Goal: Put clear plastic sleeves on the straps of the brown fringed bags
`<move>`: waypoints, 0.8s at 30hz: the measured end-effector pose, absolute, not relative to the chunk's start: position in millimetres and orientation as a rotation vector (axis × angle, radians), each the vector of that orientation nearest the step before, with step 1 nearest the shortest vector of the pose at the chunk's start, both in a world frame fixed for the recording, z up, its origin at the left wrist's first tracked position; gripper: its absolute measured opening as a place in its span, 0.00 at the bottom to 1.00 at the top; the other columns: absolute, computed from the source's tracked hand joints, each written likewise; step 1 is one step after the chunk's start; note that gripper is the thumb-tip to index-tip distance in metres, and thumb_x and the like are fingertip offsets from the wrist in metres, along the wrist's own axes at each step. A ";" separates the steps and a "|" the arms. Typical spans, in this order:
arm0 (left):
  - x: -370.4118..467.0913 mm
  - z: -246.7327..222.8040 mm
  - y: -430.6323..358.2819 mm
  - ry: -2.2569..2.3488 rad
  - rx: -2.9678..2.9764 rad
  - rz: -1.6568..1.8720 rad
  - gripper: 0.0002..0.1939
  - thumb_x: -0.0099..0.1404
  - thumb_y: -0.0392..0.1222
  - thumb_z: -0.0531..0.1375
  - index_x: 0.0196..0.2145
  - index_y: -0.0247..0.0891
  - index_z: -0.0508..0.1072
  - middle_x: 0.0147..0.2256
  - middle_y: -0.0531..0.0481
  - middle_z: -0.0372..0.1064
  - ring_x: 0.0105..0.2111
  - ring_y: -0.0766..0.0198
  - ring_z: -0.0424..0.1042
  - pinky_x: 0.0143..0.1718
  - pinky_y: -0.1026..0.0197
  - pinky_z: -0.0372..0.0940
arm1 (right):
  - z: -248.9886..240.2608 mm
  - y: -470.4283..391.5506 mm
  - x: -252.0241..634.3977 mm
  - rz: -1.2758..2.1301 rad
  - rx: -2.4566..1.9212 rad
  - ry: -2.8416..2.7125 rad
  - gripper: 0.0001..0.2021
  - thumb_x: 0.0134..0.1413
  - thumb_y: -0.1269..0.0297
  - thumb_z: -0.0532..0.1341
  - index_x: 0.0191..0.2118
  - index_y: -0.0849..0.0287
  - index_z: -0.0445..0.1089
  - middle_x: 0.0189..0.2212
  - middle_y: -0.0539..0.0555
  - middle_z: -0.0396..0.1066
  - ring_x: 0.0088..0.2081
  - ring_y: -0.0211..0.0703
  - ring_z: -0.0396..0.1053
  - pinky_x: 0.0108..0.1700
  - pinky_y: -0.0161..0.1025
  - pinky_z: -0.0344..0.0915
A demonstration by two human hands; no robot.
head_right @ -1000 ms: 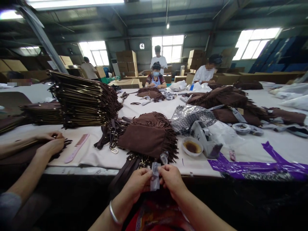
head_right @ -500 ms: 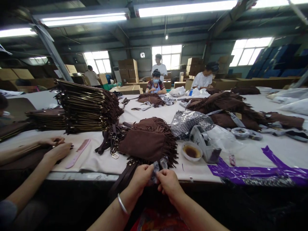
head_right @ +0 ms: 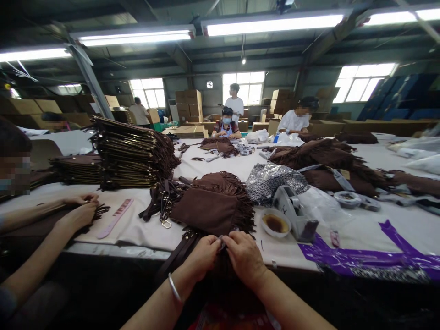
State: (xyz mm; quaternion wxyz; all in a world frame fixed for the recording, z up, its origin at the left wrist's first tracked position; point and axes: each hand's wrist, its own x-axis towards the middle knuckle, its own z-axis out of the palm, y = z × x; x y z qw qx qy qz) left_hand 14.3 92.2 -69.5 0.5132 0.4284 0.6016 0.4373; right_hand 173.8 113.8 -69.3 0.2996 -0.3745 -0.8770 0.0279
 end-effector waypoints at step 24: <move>-2.7 -72.4 65.1 1.643 1.468 0.901 0.16 0.68 0.46 0.48 0.26 0.38 0.67 0.26 0.49 0.66 0.26 0.63 0.63 0.28 0.61 0.54 | -39.2 145.0 143.8 -0.136 -0.544 -2.872 0.07 0.60 0.68 0.57 0.30 0.57 0.69 0.32 0.52 0.68 0.35 0.43 0.61 0.38 0.42 0.52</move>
